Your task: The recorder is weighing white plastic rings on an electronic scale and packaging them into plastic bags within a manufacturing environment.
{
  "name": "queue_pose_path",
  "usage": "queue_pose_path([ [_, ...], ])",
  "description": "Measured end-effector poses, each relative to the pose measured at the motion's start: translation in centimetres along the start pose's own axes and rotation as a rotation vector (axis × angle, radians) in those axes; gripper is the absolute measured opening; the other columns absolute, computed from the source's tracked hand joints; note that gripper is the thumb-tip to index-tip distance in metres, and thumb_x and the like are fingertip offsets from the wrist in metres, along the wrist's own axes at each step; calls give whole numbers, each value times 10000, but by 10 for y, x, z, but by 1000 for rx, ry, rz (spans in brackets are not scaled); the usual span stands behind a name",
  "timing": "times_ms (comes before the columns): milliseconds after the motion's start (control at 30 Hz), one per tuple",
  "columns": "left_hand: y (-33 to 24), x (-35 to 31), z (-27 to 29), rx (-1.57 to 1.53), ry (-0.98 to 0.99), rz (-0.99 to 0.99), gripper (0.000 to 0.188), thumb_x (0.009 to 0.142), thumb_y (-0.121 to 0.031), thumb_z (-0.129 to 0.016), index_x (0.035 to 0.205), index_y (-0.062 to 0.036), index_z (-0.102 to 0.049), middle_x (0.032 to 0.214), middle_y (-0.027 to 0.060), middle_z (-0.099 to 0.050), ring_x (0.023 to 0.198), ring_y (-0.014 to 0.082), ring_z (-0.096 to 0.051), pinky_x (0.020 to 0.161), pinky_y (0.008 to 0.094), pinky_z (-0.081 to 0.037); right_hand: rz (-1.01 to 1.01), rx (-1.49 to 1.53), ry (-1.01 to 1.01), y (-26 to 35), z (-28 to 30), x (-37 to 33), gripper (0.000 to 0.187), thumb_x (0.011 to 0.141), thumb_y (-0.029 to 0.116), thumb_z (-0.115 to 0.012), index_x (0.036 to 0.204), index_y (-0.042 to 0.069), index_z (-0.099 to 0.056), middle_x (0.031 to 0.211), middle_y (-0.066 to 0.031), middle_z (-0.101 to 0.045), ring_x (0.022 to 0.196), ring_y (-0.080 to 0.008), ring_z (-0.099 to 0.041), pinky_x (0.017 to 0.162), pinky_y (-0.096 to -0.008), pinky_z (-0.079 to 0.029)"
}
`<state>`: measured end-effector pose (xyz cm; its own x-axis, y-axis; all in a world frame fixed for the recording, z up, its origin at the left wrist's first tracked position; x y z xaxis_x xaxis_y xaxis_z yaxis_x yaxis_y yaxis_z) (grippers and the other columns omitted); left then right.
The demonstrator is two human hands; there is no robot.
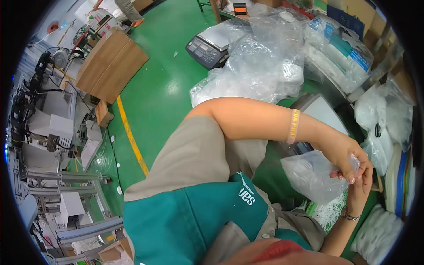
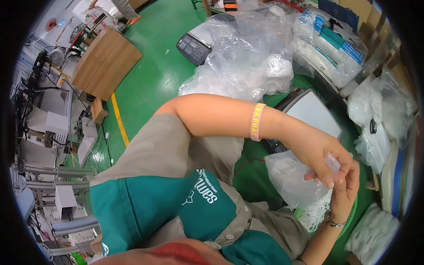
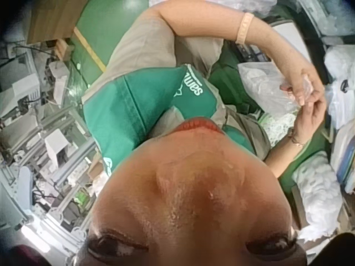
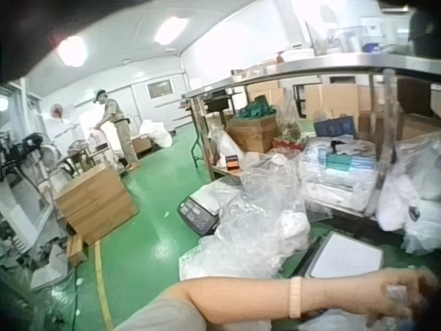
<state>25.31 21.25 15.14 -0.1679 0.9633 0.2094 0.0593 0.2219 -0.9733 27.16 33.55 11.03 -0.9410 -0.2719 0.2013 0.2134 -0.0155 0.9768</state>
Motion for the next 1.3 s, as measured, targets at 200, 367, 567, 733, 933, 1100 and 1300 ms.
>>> queue_pose_path([
  [200, 13, -1, -9, -131, 39, 59, 154, 811, -152, -606, 856, -26, -530, 780, 40, -548, 647, 108, -559, 603, 233, -459, 29, -107, -119, 29, -24, 8, 269, 799, 213, -587, 953, 43, -444, 989, -50, -451, 894, -131, -442, 842, -247, -333],
  [367, 18, 1, -7, -76, 45, 16, 123, 812, -130, -596, 861, -33, -540, 786, 38, -552, 661, 109, -566, 622, 224, -442, -16, 134, -209, 13, -8, 9, 131, 845, 138, -523, 862, 42, -434, 886, -47, -432, 809, -111, -399, 730, -228, -346],
  [567, 14, 1, 23, 33, -333, -12, 108, 812, -99, -558, 890, -55, -498, 624, 13, -503, 536, 83, -475, 516, 231, -393, -71, 495, -417, 21, -4, 2, 90, 870, 91, -508, 920, 31, -464, 879, -46, -528, 702, -85, -553, 579, -167, -422],
  [733, -13, -12, 29, 877, -491, -27, 191, 773, -203, -570, 911, -95, -494, 671, 138, -568, 624, 322, -573, 571, 383, -433, 218, -174, -313, 43, -19, -2, 61, 868, 68, -498, 864, 20, -460, 881, -63, -510, 808, -148, -603, 638, -229, -481],
  [933, 7, -5, 33, -222, -318, 52, 162, 801, -92, -598, 878, -28, -470, 804, 79, -615, 717, 145, -576, 679, 254, -456, 80, 268, -324, 39, -29, 0, 78, 872, 105, -484, 903, 41, -453, 1021, -80, -483, 925, -171, -531, 794, -279, -455],
  [1100, 13, -18, 54, -68, -475, 85, 291, 777, -95, -638, 982, -37, -439, 806, 73, -601, 739, 117, -558, 674, 218, -423, 489, -961, -188, 64, -66, 5, 80, 709, 0, -576, 776, 38, -556, 1028, -120, -478, 964, -261, -472, 841, -356, -367],
  [1300, -8, -9, 23, 600, -263, 72, 348, 757, -66, -602, 1033, -50, -390, 885, 52, -576, 793, 117, -544, 651, 251, -428, 70, -110, -36, 22, -42, 19, 558, 691, 90, -626, 1182, 69, -364, 1281, -139, -339, 1208, -228, -330, 989, -333, -267],
])
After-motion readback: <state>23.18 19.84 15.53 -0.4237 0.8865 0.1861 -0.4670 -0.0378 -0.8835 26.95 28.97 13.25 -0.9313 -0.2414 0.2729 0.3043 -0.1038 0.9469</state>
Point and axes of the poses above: each hand's wrist, its own x-axis towards the middle knuckle, its own z-axis out of the back of the hand, y = z × x, the point moved 7 cm from there along x, towards the middle knuckle
